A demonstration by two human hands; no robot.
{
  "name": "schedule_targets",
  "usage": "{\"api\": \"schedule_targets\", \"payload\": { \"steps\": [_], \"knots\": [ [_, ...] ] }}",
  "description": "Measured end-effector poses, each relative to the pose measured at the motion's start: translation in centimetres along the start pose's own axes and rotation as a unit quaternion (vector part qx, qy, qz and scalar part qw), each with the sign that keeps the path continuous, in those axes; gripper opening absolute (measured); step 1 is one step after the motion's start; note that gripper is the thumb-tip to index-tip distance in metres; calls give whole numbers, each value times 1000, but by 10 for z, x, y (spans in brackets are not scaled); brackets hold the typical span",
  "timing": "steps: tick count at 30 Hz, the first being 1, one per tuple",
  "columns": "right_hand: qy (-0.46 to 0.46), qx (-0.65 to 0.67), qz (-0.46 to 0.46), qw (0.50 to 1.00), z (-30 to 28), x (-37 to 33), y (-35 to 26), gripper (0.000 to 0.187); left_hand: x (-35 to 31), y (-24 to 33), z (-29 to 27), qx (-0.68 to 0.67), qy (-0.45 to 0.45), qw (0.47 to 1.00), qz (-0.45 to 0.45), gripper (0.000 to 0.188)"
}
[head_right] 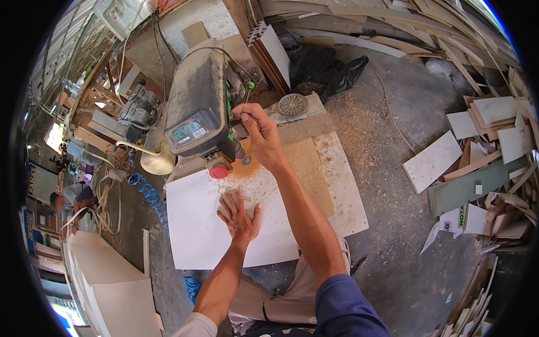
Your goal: The person positions a white wood panel under a drill press, lowers the drill to create a hole, clears sawdust with an air blower, and then flips the panel to repeat the process.
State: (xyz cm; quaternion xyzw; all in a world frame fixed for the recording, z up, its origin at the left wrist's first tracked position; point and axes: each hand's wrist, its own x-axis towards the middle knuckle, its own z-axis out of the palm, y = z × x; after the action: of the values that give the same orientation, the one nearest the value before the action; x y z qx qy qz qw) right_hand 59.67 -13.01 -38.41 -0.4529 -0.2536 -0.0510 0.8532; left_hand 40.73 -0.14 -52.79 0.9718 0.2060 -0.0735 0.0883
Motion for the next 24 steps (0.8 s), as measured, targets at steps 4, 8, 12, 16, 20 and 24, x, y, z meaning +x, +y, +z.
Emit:
{"api": "schedule_targets", "payload": {
  "steps": [4,8,12,16,20,24],
  "knots": [
    [-5,-5,-3,1000,-1,0,1,20,0,-1,1,-1,10,1000,-1,96],
    [-5,-13,-12,1000,-1,-1,1,20,0,0,0,0,3,1000,-3,96],
    [-7,-15,-20,1000,-1,-1,1,20,0,0,0,-3,-2,1000,-1,95],
    [-7,-10,-13,1000,-1,-2,-1,20,0,1,-1,-1,-4,1000,-3,95],
    [-8,-17,-10,1000,-2,-2,-1,19,0,0,1,-1,2,1000,-3,95],
    [-5,-21,-12,1000,-1,-3,-1,19,0,-2,3,6,19,1000,0,96]
  ]
}}
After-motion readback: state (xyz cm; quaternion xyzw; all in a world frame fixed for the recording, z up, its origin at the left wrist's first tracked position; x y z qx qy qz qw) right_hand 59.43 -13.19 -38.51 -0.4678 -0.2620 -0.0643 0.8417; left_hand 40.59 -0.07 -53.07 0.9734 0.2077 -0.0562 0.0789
